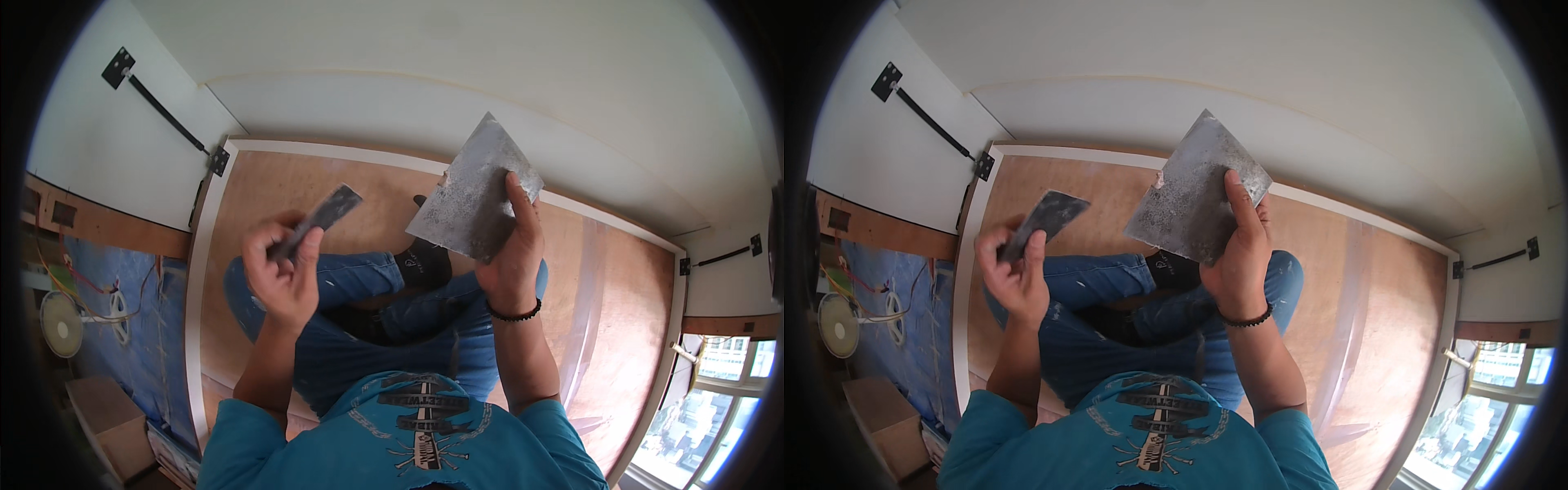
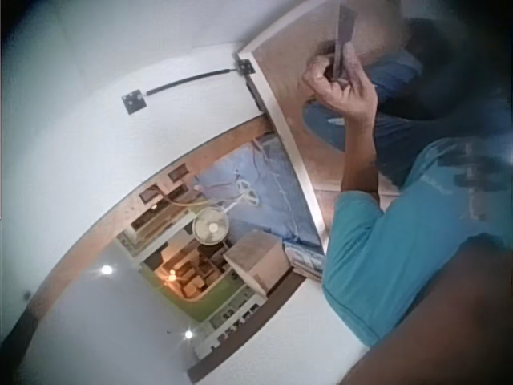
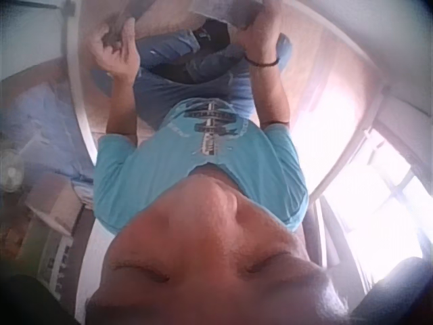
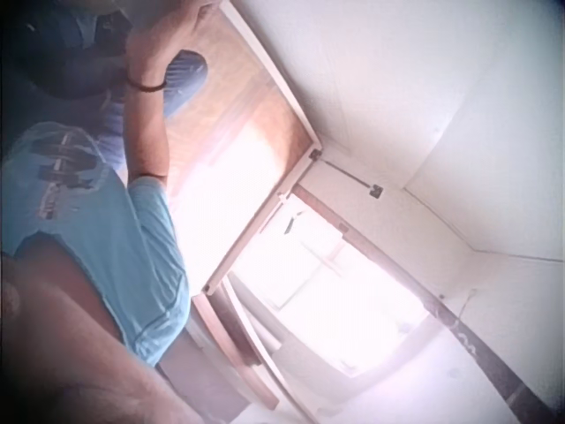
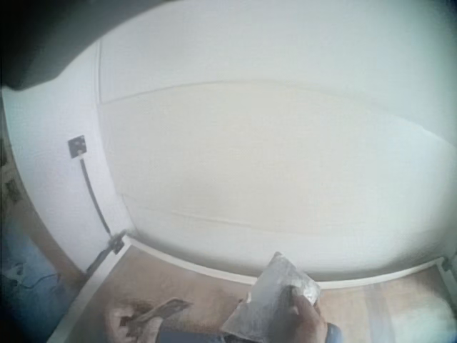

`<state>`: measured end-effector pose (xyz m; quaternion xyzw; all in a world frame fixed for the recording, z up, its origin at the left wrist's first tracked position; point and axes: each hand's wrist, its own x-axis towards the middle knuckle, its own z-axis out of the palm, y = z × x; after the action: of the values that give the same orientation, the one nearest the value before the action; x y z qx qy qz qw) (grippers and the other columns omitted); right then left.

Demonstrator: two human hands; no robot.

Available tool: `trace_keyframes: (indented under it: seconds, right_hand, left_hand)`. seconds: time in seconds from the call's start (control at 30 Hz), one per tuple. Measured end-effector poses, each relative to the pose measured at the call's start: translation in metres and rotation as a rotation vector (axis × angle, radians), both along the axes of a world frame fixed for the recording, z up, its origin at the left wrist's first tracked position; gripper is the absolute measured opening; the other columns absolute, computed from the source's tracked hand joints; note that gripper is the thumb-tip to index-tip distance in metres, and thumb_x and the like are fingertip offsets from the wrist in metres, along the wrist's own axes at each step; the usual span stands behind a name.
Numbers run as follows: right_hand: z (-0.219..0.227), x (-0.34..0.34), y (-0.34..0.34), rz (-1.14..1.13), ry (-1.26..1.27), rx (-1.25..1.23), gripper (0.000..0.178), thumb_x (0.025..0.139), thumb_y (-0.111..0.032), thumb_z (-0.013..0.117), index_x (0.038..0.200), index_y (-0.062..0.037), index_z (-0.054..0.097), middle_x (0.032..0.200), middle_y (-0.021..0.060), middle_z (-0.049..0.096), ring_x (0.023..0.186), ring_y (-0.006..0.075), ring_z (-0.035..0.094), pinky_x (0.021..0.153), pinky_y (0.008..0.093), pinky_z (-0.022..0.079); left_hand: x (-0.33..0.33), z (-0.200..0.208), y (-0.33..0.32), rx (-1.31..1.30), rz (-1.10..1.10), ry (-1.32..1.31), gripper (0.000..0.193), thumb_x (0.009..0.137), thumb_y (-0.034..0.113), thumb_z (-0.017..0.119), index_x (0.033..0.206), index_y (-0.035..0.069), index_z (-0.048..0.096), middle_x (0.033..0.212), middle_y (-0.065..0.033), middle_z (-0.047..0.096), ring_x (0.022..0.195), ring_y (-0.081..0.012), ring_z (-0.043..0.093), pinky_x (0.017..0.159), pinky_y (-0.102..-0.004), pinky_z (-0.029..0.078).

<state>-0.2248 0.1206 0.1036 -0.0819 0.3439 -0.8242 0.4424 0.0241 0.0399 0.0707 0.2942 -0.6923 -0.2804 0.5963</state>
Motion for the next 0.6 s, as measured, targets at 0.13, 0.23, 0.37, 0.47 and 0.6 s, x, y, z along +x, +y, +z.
trace_keyframes:
  seconds: [0.13, 0.23, 0.37, 0.47, 0.6]
  right_hand:
    - [0.016, 0.020, -0.006, -0.116, 0.094, -0.061, 0.024, 0.104, -0.018, 0.067, 0.127, -0.0094, 0.064, 0.122, 0.0059, 0.069, 0.109, 0.0192, 0.069, 0.090, 0.0376, 0.059]
    - [0.017, 0.031, -0.008, -0.194, 0.222, -0.117, 0.025, 0.105, -0.016, 0.066, 0.128, -0.0083, 0.064, 0.125, 0.0070, 0.069, 0.112, 0.0182, 0.068, 0.092, 0.0363, 0.058]
    - [0.020, 0.051, -0.013, -0.216, 0.463, -0.095, 0.030, 0.107, -0.014, 0.062, 0.136, -0.0048, 0.061, 0.130, 0.0089, 0.068, 0.119, 0.0176, 0.066, 0.100, 0.0332, 0.054]
    - [0.012, 0.070, -0.023, -0.175, 0.597, -0.107, 0.034, 0.109, -0.011, 0.058, 0.141, -0.0013, 0.057, 0.133, 0.0105, 0.068, 0.121, 0.0172, 0.064, 0.105, 0.0313, 0.049]
    - [0.006, 0.106, -0.024, 0.084, 0.773, -0.044, 0.037, 0.109, -0.007, 0.056, 0.145, 0.0013, 0.053, 0.134, 0.0126, 0.067, 0.121, 0.0167, 0.063, 0.107, 0.0304, 0.047]
  left_hand:
    - [-0.010, 0.022, 0.005, -0.691, 0.102, -0.383, 0.042, 0.086, 0.009, 0.083, 0.126, 0.011, 0.068, 0.120, -0.0084, 0.069, 0.106, -0.0260, 0.070, 0.088, -0.0417, 0.055]
    - [-0.025, 0.017, 0.005, -0.771, 0.188, -0.505, 0.040, 0.084, 0.014, 0.085, 0.123, 0.019, 0.075, 0.125, -0.0022, 0.069, 0.112, -0.0214, 0.068, 0.095, -0.0408, 0.052]
    - [-0.031, 0.007, 0.000, -0.730, 0.206, -0.524, 0.028, 0.087, 0.014, 0.082, 0.115, 0.016, 0.079, 0.126, -0.0030, 0.068, 0.114, -0.0237, 0.066, 0.098, -0.0433, 0.050]
    - [-0.020, 0.005, -0.010, -0.728, 0.255, -0.500, 0.031, 0.088, 0.013, 0.080, 0.119, 0.017, 0.078, 0.125, -0.0036, 0.069, 0.115, -0.0246, 0.066, 0.097, -0.0441, 0.050]
    - [0.016, -0.005, -0.023, -0.677, 0.316, -0.396, 0.031, 0.092, 0.008, 0.074, 0.122, 0.013, 0.075, 0.123, -0.0066, 0.071, 0.115, -0.0260, 0.066, 0.097, -0.0440, 0.049]
